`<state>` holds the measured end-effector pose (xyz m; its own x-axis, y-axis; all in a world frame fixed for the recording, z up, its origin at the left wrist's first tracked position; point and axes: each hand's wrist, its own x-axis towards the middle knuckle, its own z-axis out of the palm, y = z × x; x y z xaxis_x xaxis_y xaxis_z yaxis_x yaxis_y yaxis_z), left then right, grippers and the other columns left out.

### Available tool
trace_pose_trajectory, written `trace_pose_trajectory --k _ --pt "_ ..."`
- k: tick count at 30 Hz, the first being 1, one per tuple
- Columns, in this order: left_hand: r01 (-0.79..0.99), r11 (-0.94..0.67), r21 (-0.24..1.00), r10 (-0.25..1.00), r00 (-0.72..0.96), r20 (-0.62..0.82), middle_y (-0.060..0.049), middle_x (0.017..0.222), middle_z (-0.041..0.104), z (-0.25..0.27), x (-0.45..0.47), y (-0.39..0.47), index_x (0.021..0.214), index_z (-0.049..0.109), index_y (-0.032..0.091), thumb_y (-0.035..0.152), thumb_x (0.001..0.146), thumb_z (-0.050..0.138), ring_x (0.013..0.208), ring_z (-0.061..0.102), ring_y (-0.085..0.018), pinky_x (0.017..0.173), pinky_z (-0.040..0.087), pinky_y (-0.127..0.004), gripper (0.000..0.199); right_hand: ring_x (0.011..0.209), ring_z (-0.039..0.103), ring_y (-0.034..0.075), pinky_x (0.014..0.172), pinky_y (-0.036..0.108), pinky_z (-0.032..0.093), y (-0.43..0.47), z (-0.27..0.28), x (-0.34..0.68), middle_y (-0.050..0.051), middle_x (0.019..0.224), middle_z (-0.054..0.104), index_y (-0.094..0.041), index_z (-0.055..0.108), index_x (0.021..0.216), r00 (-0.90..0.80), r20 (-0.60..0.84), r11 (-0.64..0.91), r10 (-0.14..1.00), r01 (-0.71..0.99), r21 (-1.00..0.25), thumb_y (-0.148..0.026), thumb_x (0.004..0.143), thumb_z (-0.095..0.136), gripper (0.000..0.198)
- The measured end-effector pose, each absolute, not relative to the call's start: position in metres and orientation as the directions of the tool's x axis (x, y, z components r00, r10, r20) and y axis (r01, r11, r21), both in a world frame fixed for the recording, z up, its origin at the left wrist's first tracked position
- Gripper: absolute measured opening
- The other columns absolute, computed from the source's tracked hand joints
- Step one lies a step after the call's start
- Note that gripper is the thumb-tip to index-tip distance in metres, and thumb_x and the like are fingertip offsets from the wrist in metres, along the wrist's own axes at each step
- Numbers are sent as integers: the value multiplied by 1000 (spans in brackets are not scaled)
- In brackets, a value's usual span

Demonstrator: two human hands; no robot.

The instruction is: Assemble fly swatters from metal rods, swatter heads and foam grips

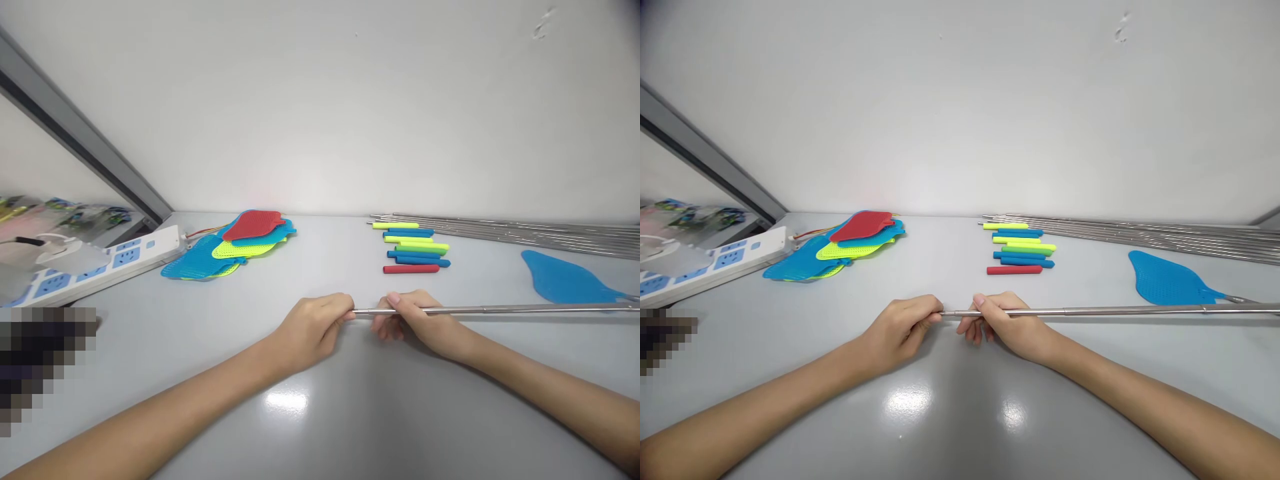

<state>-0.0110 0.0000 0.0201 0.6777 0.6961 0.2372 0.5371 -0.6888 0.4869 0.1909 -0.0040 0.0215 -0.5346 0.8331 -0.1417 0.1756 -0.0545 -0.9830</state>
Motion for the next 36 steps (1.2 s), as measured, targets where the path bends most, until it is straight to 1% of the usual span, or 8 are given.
trace_pose_trajectory --k 6,9,13,18,20,26,32,36 --pt "513 -685 518 706 644 295 3 61 40 18 -11 -2 75 43 17 19 86 28 51 36 -8 50 31 -19 18 56 51 11 53 23 38 -5 24 189 5 60 58 -12 66 72 -527 -138 -57 839 167 -984 -41 85 26 51" --pt "503 -678 536 713 627 314 3 63 41 20 -10 -2 78 42 17 19 86 28 53 37 -8 52 31 -19 17 54 50 11 52 23 38 -5 23 189 4 57 57 -12 66 74 -491 -133 -87 861 117 -989 -41 85 29 48" --pt "508 -667 545 717 636 285 2 65 42 23 -9 -2 80 42 17 21 87 27 55 38 -8 53 31 -20 17 50 49 11 49 23 37 -3 19 189 3 54 55 -12 66 71 -446 -121 -123 887 25 -992 -39 84 34 44" --pt "503 -649 570 718 654 239 3 63 41 26 -10 -1 81 41 17 26 87 28 53 37 -8 52 31 -19 16 50 49 11 49 23 37 -2 18 190 3 53 55 -12 66 72 -459 -110 -121 881 5 -993 -39 84 34 44" --pt "511 -641 573 724 651 229 3 63 42 26 -11 -1 82 42 17 27 87 29 54 38 -8 53 32 -19 17 50 49 10 50 23 37 -3 20 191 3 54 55 -12 66 72 -475 -109 -108 873 29 -994 -40 84 32 45" --pt "500 -670 548 693 686 221 2 66 45 24 -10 1 79 46 17 24 88 26 56 40 -8 55 33 -19 23 57 50 11 55 23 38 -5 27 191 4 61 57 -12 64 73 -543 -184 -89 820 196 -977 -41 85 28 48" --pt "507 -701 502 670 709 219 2 63 46 23 -9 0 76 47 16 25 88 25 53 40 -8 53 34 -19 27 61 52 12 58 23 40 -5 28 191 4 65 58 -13 63 74 -598 -126 14 792 224 -975 -40 86 26 47" --pt "494 -703 512 669 703 240 2 63 47 23 -8 -1 75 46 16 23 88 25 53 41 -8 53 35 -19 26 63 52 12 59 23 39 -8 30 191 3 66 58 -15 63 78 -629 -94 78 772 240 -968 -38 87 22 48"
